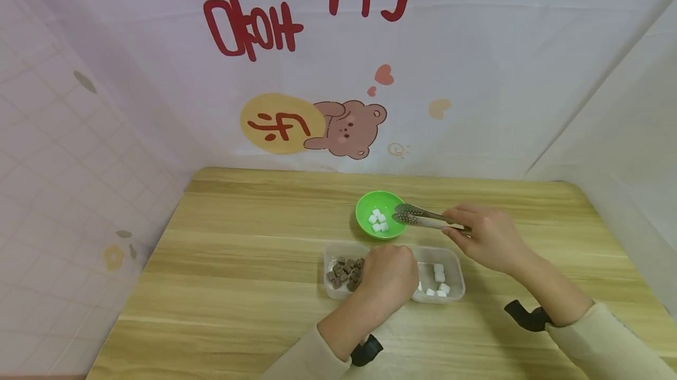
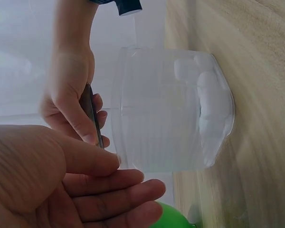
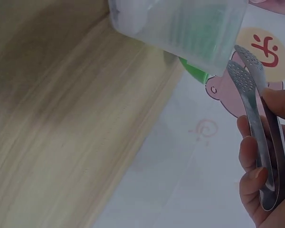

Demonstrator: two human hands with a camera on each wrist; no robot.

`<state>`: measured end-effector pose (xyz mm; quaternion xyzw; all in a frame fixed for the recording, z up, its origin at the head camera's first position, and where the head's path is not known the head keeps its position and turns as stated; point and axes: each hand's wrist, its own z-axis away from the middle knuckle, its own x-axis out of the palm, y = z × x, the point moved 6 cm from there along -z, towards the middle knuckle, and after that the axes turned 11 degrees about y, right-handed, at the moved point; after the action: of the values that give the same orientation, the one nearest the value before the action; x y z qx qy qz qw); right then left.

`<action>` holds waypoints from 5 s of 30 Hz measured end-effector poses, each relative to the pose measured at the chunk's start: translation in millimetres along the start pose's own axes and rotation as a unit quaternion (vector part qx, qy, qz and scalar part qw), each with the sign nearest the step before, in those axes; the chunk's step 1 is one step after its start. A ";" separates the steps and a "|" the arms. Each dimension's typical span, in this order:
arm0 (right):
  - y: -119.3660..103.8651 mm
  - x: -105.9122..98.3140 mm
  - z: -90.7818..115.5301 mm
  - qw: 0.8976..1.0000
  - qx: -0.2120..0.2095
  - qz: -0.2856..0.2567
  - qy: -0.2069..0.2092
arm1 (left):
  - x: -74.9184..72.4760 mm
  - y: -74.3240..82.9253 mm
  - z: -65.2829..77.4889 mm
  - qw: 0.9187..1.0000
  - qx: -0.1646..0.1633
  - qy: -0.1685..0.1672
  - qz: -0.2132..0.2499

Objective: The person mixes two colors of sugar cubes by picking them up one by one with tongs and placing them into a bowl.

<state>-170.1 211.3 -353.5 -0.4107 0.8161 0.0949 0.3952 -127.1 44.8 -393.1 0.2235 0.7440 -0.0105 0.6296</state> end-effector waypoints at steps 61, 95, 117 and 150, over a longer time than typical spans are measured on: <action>-36.5 -31.3 33.2 0.978 -0.116 0.045 -0.168 | -4.8 0.5 1.8 0.999 -0.004 0.016 0.027; -49.4 -13.5 37.3 0.974 -0.140 0.050 -0.173 | -5.0 0.4 2.2 1.000 -0.016 0.006 0.022; -31.8 -49.6 32.6 0.993 -0.088 0.028 -0.079 | -5.5 0.1 2.0 0.999 -0.016 0.012 0.026; -5.4 -1.3 -30.9 0.999 0.008 0.027 -0.046 | -4.4 2.1 1.3 1.000 0.002 0.003 -0.001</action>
<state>-183.1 193.7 -331.0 -0.3806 0.8088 0.1172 0.4327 -124.7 44.9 -388.7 0.2240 0.7459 -0.0125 0.6271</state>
